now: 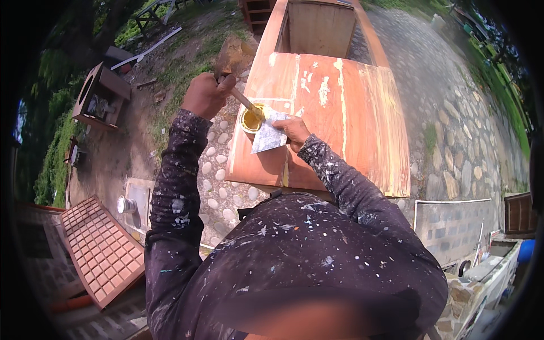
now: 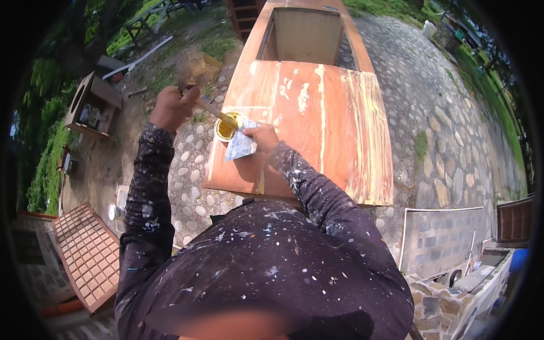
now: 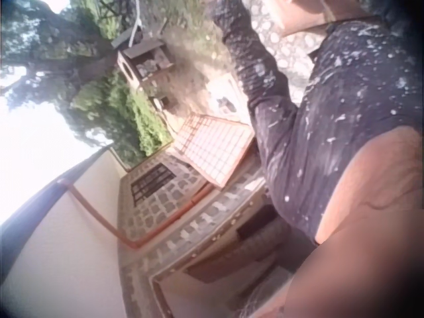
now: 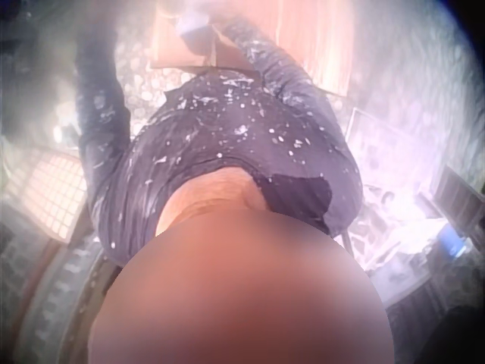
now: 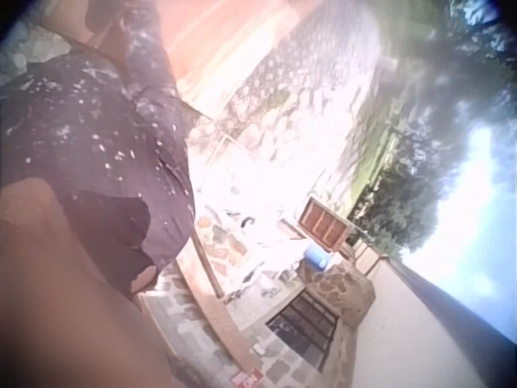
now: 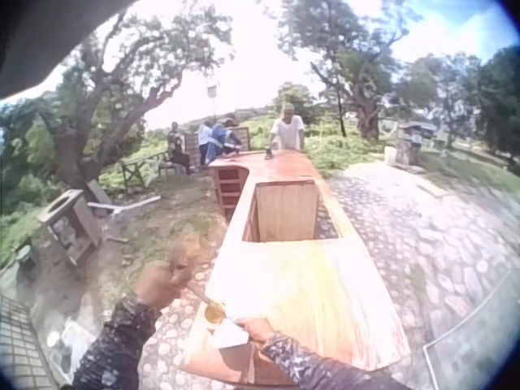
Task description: The person uses a putty knife to scoop yellow filler from a can and applies it into seams and gaps on a reddish-brown wooden surface. They repeatedly smooth the filler with the knife and a sanding block, working along the length of the surface.
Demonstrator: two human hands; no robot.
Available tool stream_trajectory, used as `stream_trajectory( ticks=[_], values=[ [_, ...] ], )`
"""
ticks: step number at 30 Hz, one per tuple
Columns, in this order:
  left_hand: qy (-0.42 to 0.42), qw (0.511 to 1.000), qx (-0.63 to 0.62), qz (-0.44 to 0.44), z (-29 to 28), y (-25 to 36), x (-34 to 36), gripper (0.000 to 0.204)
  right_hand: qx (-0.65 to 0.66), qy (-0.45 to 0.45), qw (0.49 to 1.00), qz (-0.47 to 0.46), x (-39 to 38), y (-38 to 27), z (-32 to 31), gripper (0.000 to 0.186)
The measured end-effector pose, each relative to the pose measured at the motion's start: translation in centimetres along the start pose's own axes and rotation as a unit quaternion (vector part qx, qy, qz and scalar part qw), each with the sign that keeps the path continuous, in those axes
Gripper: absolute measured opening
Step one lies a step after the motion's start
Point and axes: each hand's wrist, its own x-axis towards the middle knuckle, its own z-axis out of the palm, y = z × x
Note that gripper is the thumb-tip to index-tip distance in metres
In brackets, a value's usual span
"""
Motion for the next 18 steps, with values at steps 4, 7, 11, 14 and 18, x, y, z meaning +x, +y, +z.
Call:
stream_trajectory(
  ticks=[4, 7, 11, 14, 18],
  values=[
    [0.055, 0.989, 0.129, 0.047, 1.7, 2.3, -1.4, 0.051, 0.046, 0.017, 0.998, -0.047, 0.3, 1.3, 0.8, 0.020],
    [0.068, 0.977, 0.193, 0.062, 3.7, 3.8, -2.4, 0.048, -0.068, -0.042, 0.988, -0.134, 0.3, 1.7, 0.5, 0.019],
    [0.076, 0.980, 0.182, 0.030, 4.3, 2.5, -1.2, 0.045, 0.161, -0.043, 0.981, 0.104, 0.9, 0.8, -0.6, 0.027],
    [0.006, 0.990, 0.116, -0.073, 4.3, -0.9, 0.5, 0.069, 0.299, -0.198, 0.921, 0.153, 1.0, 0.1, -2.4, 0.033],
    [-0.019, 0.988, -0.017, -0.153, 5.6, -5.9, 0.6, 0.074, 0.291, -0.195, 0.931, 0.104, 1.1, -2.4, -7.4, 0.034]
  ],
)
